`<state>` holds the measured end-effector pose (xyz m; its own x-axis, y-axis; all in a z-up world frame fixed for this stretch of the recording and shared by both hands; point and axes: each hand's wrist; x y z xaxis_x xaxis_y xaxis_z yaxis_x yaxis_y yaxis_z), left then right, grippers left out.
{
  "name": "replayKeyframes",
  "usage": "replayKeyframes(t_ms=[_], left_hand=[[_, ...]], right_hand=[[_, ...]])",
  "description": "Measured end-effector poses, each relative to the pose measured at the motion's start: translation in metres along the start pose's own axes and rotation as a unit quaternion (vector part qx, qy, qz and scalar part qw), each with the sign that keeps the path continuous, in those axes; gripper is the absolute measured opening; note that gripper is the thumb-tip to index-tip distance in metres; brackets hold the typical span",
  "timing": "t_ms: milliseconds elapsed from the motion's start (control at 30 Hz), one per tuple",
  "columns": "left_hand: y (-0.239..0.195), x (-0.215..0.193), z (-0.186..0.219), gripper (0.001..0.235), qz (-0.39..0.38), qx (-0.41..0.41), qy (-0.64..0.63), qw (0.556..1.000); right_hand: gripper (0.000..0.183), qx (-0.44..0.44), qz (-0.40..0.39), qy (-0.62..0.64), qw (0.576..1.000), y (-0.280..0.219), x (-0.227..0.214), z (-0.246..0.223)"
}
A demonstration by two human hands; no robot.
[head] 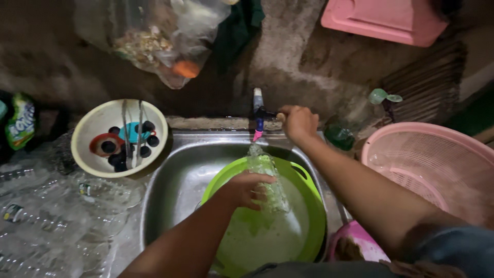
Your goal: The person washes multiple clear plastic bottles by hand in a sink. They fill each bottle with water from the tap, shake it, and rinse it before placing it in a pink basket. The process is repeated for several bottles.
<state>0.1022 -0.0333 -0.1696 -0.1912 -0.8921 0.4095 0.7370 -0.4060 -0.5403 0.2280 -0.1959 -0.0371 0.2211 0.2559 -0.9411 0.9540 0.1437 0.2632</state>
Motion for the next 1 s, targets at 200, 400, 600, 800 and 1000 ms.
replayKeyframes(t_ms=[200, 400, 600, 800, 1000], left_hand=[[-0.02, 0.019, 0.015, 0.074, 0.057, -0.11, -0.175, 0.977], [-0.033, 0.022, 0.034, 0.079, -0.011, -0.111, -0.466, 0.878], [-0.059, 0.027, 0.057, 0.073, -0.022, -0.004, -0.456, 0.89], [-0.093, 0.047, 0.06, 0.075, -0.113, 0.054, -0.43, 0.894], [-0.136, 0.067, 0.062, 0.106, 0.099, 0.01, -0.305, 0.947]], right_hand=[[0.049, 0.104, -0.076, -0.017, 0.991, 0.02, 0.01, 0.011], [0.078, -0.003, -0.164, 0.136, 0.977, 0.024, -0.023, 0.007], [0.081, -0.237, -0.268, 0.162, 0.92, -0.064, -0.117, -0.027], [0.091, -0.235, -0.144, 0.154, 0.949, -0.124, -0.165, -0.062], [0.087, -0.168, -0.063, 0.217, 0.96, -0.123, -0.194, -0.059]])
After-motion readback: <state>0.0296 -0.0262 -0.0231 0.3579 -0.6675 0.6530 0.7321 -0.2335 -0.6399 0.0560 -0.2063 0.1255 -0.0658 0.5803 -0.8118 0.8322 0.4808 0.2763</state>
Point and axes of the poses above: each hand's wrist, its own y-axis towards the middle knuckle, its own x-axis out of the palm, z = x × y, and after that the axes turned 5 degrees about -y, right-handed
